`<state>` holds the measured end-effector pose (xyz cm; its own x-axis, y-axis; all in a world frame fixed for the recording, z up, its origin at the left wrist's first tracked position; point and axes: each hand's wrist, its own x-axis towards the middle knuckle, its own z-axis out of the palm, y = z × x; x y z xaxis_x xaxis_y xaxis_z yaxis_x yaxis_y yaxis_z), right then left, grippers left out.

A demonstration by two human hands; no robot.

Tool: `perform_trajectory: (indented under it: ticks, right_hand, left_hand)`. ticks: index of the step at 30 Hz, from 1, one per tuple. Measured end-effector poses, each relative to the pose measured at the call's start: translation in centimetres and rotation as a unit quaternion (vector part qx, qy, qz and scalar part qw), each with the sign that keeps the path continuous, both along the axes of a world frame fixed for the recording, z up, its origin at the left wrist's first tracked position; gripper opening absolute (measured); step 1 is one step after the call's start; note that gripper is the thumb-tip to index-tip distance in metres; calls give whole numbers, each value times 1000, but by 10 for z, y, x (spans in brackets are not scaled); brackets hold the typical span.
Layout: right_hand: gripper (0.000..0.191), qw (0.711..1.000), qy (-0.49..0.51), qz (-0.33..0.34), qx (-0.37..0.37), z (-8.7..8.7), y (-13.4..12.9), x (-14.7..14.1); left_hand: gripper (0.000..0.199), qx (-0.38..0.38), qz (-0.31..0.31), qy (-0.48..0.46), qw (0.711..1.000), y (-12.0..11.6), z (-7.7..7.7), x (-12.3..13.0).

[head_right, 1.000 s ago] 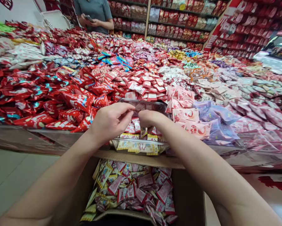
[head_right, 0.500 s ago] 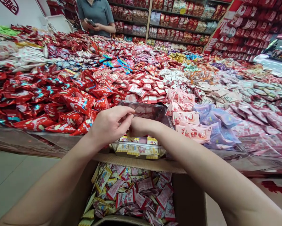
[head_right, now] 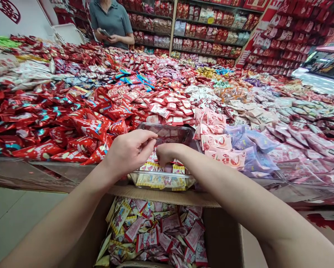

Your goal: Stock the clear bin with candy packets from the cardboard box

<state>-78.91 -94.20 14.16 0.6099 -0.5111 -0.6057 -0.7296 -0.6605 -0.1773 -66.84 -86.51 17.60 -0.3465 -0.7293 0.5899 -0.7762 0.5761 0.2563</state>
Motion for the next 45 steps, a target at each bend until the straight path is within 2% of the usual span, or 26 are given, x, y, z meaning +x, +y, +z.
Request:
perform_trajectory:
  ticks: [3,9,15,19,21,25,28,32,41,45]
  right_hand:
    - [30,989,140,42,30,-1,3,-1]
    - [50,974,176,123,71,-10,8,5]
    - [50,969,184,67,150,-13,4,4]
    - [44,963,215,112,117,-2,4,2]
    - [43,967,221,96,86,7,4,-2]
    - [55,987,155,30,27,21,-2,-12]
    - [50,993,113,30,18,24,-6,-16]
    - [37,993,100,55,17,20,-6,-13]
    - [42,992,73,76,65,3,4,-4]
    - [31,997,45,68,8,1,0,-4]
  left_hand:
    - [17,-4,0,0,1000,0,0,0]
    - [17,-6,0,2,1000,1,0,0]
    - [17,-6,0,-3,1000,1,0,0]
    - [17,2,-1,-7,1000,1,0,0]
    - [18,3,-2,-6,1000,1,0,0]
    - [18,-2,-4,-3,1000,1,0,0]
    - [18,-4,-2,-3,1000,1,-1,0]
    - [17,-7,3,-8,1000,1,-1,-1]
    - [17,0,4,-16,1000,1,1,0]
    - [18,7,8,-15,1000,2,2,0]
